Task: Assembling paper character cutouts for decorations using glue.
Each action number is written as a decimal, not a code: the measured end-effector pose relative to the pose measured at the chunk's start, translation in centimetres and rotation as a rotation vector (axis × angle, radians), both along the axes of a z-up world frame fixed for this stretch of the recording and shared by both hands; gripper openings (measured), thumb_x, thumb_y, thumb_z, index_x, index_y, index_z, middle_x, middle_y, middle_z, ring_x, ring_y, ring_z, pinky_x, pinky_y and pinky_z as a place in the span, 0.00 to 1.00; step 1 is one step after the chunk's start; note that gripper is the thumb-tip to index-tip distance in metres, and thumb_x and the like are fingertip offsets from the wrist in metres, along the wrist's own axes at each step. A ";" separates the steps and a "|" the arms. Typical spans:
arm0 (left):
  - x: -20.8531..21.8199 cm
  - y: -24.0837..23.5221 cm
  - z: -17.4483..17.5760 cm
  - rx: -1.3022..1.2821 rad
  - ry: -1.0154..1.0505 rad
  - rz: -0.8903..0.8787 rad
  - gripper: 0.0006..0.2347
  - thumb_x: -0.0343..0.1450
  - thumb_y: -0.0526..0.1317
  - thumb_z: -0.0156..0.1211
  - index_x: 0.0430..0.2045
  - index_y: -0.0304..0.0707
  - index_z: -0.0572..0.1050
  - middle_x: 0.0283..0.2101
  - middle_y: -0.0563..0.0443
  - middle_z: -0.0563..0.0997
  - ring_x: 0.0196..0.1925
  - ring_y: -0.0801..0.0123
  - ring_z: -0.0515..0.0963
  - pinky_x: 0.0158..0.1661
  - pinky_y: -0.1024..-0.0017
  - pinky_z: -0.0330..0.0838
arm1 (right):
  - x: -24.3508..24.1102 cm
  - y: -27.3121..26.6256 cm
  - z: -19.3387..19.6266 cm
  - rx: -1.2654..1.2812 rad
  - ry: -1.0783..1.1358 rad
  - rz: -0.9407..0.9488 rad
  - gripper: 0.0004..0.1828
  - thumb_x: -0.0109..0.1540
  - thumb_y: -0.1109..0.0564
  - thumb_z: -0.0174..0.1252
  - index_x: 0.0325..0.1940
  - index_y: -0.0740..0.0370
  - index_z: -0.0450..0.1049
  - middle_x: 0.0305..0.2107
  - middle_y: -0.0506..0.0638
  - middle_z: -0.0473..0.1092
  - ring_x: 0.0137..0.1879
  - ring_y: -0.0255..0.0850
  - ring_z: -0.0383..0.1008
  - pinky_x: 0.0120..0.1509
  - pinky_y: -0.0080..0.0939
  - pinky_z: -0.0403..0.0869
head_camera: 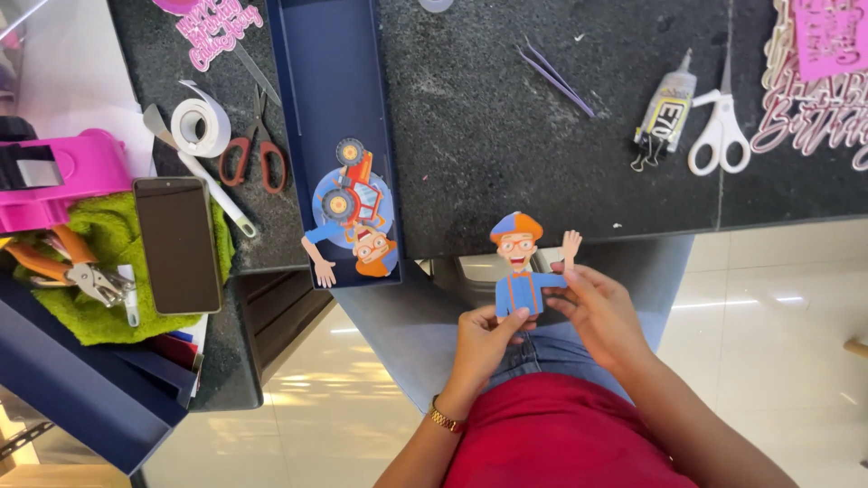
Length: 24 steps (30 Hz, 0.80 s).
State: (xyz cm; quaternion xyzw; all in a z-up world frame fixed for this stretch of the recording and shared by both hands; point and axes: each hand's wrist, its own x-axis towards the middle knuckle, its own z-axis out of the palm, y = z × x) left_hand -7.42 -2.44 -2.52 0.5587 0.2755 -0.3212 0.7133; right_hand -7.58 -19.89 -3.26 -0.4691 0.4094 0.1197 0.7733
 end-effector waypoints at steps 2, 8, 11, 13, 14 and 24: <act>-0.3 0.2 -1.2 -0.003 -0.070 -0.042 0.12 0.66 0.39 0.74 0.37 0.30 0.83 0.35 0.42 0.87 0.39 0.66 0.87 0.35 0.74 0.82 | -0.4 -0.3 -0.9 -0.026 0.003 -0.007 0.12 0.67 0.60 0.59 0.50 0.71 0.76 0.42 0.59 0.77 0.45 0.46 0.79 0.53 0.46 0.78; 1.9 -0.4 0.6 0.008 -0.156 0.034 0.18 0.62 0.38 0.78 0.43 0.28 0.81 0.36 0.46 0.86 0.39 0.74 0.83 0.37 0.75 0.82 | -1.4 -0.2 -0.4 -0.136 -0.080 -0.019 0.11 0.64 0.63 0.63 0.47 0.75 0.78 0.38 0.64 0.78 0.38 0.50 0.80 0.49 0.50 0.82; 2.5 -0.8 3.6 0.101 -0.196 0.042 0.14 0.62 0.39 0.79 0.36 0.32 0.84 0.32 0.49 0.88 0.34 0.77 0.84 0.32 0.76 0.82 | -1.7 -0.2 1.2 -0.166 -0.137 -0.025 0.10 0.64 0.64 0.63 0.46 0.76 0.79 0.37 0.65 0.78 0.37 0.53 0.81 0.49 0.53 0.82; 2.4 -0.8 5.1 0.145 -0.219 0.033 0.12 0.62 0.39 0.79 0.34 0.34 0.85 0.31 0.50 0.88 0.32 0.78 0.84 0.29 0.76 0.82 | -1.9 -0.4 2.7 -0.180 -0.163 -0.034 0.09 0.64 0.64 0.63 0.45 0.76 0.79 0.37 0.66 0.78 0.38 0.54 0.81 0.49 0.54 0.82; 2.4 -0.8 6.0 0.163 -0.212 0.041 0.12 0.62 0.39 0.79 0.33 0.34 0.85 0.31 0.50 0.88 0.31 0.76 0.85 0.27 0.76 0.82 | -2.0 -0.5 3.6 -0.187 -0.191 -0.029 0.09 0.65 0.64 0.61 0.45 0.76 0.79 0.37 0.67 0.78 0.37 0.55 0.82 0.48 0.55 0.83; 0.6 -0.6 11.8 0.192 -0.309 0.078 0.13 0.60 0.38 0.80 0.32 0.29 0.85 0.31 0.44 0.89 0.29 0.68 0.87 0.21 0.72 0.84 | -4.0 -0.9 9.2 -0.293 -0.326 0.021 0.07 0.62 0.69 0.61 0.42 0.80 0.79 0.29 0.71 0.77 0.34 0.58 0.82 0.44 0.60 0.83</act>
